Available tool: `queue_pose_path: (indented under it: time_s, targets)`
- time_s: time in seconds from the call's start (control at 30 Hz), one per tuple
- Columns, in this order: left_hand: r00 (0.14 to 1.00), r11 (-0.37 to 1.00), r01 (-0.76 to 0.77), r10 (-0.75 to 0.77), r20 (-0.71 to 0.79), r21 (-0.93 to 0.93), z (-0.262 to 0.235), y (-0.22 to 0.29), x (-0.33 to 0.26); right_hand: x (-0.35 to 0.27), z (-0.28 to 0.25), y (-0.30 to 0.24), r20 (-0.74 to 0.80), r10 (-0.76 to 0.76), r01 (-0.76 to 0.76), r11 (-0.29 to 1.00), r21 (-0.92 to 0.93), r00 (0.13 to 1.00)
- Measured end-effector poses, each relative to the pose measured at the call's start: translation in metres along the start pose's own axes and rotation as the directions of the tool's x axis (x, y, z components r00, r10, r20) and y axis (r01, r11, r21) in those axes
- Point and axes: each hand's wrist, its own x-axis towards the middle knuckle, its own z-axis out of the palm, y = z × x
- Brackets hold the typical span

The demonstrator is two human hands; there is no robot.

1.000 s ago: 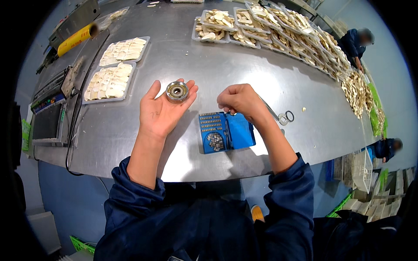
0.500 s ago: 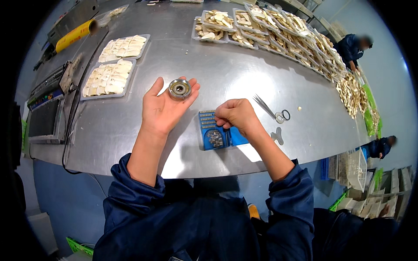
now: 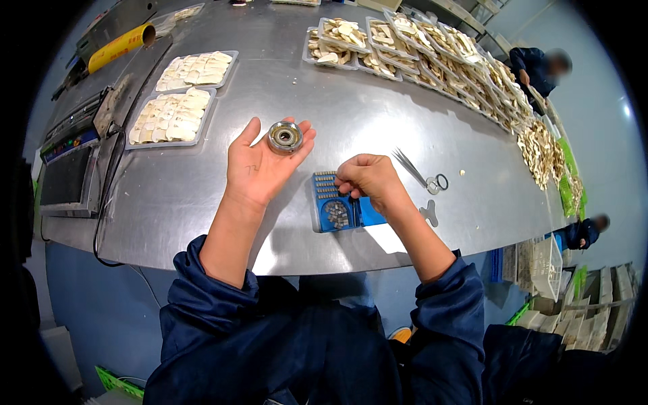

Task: The person assembles a cylindrical mechanical component by placing small metal balls into a bearing using tweezers and a small tool. They then move to a machine and use a screwdriver to adjust a part of the equipment.

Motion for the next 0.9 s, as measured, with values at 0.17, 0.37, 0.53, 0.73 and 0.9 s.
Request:
queue_pose_path:
  time_s: [0.17,0.37,0.53,0.73,0.9]
  targets:
    - [1.0,1.0,-0.005,0.005,0.002,0.02,0.0,0.0,-0.001,0.003,0.002,0.008,-0.032,-0.129,0.121,0.975,-0.186,0.991]
    - [1.0,1.0,-0.011,0.011,-0.006,0.008,-0.001,0.001,0.0,0.009,0.008,0.022,-0.135,-0.202,0.132,0.905,-0.405,0.97]
    - [1.0,1.0,0.005,-0.005,0.001,0.006,0.0,0.0,-0.001,0.011,0.01,0.029,-0.174,-0.23,0.122,0.87,-0.477,0.957]
    - [1.0,0.999,-0.003,0.003,-0.007,-0.038,0.001,0.001,-0.001,0.003,0.017,0.024,-0.197,-0.271,0.087,0.767,-0.635,0.942]
    - [1.0,0.998,-0.01,0.01,-0.015,-0.061,0.001,0.0,0.0,-0.006,0.015,0.015,-0.104,-0.387,0.179,0.627,-0.759,0.916]
